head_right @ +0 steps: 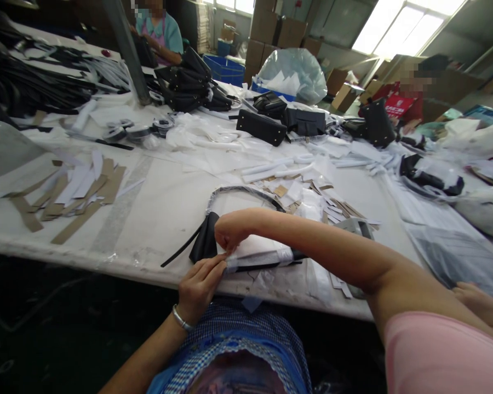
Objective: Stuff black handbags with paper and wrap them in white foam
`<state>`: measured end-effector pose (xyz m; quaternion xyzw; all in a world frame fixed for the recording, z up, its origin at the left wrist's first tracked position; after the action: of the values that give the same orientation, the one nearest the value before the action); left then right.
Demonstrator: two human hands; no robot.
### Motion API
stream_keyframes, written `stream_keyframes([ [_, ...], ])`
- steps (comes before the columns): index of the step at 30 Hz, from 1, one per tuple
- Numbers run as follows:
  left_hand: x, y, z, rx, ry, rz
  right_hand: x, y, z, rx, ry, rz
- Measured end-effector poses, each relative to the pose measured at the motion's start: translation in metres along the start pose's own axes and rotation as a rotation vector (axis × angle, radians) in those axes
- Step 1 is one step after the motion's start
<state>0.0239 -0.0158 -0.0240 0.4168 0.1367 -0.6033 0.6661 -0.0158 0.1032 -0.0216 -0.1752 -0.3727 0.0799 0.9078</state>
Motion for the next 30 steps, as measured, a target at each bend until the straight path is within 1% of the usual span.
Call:
stream_keyframes([
  [3,0.0,-0.001,0.0,0.02,-0.011,0.02,-0.001,0.011,0.006,0.037,0.009,-0.13],
  [5,0.001,-0.002,-0.001,0.025,-0.013,0.028,-0.002,0.019,0.008,0.022,-0.005,-0.192],
  [9,0.002,-0.003,-0.002,0.03,-0.008,0.037,-0.003,0.027,0.004,-0.121,-0.079,-0.194],
  [11,0.002,-0.003,-0.002,0.029,-0.003,0.042,-0.003,0.029,0.003,-0.118,-0.089,-0.192],
  [13,0.002,-0.002,-0.001,0.025,0.0,0.044,-0.003,0.031,0.008,-0.048,-0.04,-0.199],
  [16,0.001,-0.001,-0.001,0.012,0.0,0.044,-0.001,0.034,0.023,0.053,0.101,-0.232],
  [17,0.001,-0.001,-0.001,0.005,-0.002,0.045,0.0,0.035,0.026,0.06,0.126,-0.238],
  [21,0.0,-0.001,-0.001,-0.03,-0.01,0.045,-0.003,0.042,0.025,0.022,0.121,-0.228],
  [24,0.0,0.0,-0.002,-0.057,-0.013,0.05,-0.006,0.053,0.026,0.001,0.19,-0.225],
  [28,0.0,-0.001,-0.003,-0.098,-0.009,0.076,-0.008,0.07,0.025,-0.021,0.306,-0.184],
  [30,0.001,-0.002,-0.003,-0.113,0.006,0.083,-0.009,0.079,0.024,-0.064,0.33,-0.18],
])
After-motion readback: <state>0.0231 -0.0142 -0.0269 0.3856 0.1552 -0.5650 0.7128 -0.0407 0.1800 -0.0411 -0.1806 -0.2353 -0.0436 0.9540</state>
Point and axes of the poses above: each hand's wrist, its own x-axis away from the middle knuckle, its own z-axis out of the back of the hand, y = z × x, the point moved 9 cm from there along -x, towards the middle knuckle, and after that the axes turned 1 degree about -x, right-handed, at the moved point
